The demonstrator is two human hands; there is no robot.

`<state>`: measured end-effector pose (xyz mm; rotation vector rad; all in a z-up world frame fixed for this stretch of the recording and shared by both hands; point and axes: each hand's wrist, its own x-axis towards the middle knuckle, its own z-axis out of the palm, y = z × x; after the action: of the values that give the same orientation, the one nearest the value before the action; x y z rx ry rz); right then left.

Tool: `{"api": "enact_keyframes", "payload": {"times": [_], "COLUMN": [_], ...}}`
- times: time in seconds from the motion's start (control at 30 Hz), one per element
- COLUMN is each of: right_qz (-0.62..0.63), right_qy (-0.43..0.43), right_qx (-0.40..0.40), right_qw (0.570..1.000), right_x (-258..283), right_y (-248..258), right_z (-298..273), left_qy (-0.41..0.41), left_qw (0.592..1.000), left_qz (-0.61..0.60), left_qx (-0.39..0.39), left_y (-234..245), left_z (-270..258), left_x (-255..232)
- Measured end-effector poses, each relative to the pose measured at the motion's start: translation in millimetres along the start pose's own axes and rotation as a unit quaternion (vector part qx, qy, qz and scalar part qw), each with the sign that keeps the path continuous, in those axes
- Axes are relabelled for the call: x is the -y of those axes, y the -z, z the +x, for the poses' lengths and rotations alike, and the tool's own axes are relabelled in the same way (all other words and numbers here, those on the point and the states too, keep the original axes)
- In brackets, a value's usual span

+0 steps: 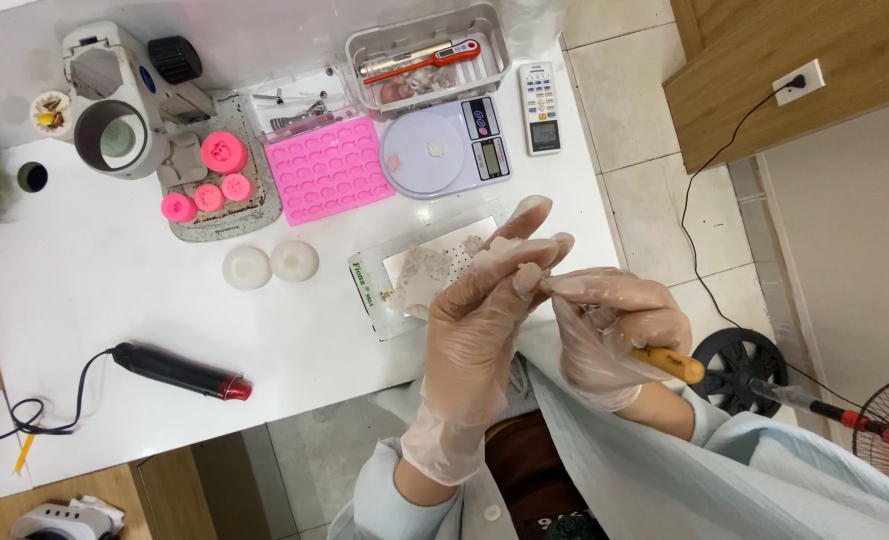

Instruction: Insert a wick through the center of a flower-shaped wax candle using a wicking needle tool.

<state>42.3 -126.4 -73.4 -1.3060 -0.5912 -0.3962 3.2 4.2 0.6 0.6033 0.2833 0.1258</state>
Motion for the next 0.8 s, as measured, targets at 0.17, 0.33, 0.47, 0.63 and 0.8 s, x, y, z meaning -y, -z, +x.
{"api": "enact_keyframes", "payload": {"times": [0.17,0.33,0.47,0.63,0.8], "right_qz": [-0.018,-0.072,-0.032,-0.025,0.076], "right_qy": [-0.058,-0.087,-0.088,-0.135,-0.166], "right_qx": [0.005,0.045,0.106,0.265,0.274], "right_qw": [0.998,0.993,0.99,0.955,0.944], "right_x": [3,11,27,30,37], "right_y": [-5,-8,-27,-37,-72], "right_z": [-6,4,28,31,9], "left_qy": [0.004,-0.068,-0.092,-0.177,-0.227], "left_qw": [0.999,0.998,0.992,0.969,0.932], "left_qz": [-0.032,0.001,-0.013,-0.049,-0.077], "left_qx": [-0.015,-0.019,-0.087,-0.165,-0.273], "left_y": [18,27,30,32,45], "left_z": [2,-5,-16,-39,-78], "left_x": [2,1,1,5,-10]}}
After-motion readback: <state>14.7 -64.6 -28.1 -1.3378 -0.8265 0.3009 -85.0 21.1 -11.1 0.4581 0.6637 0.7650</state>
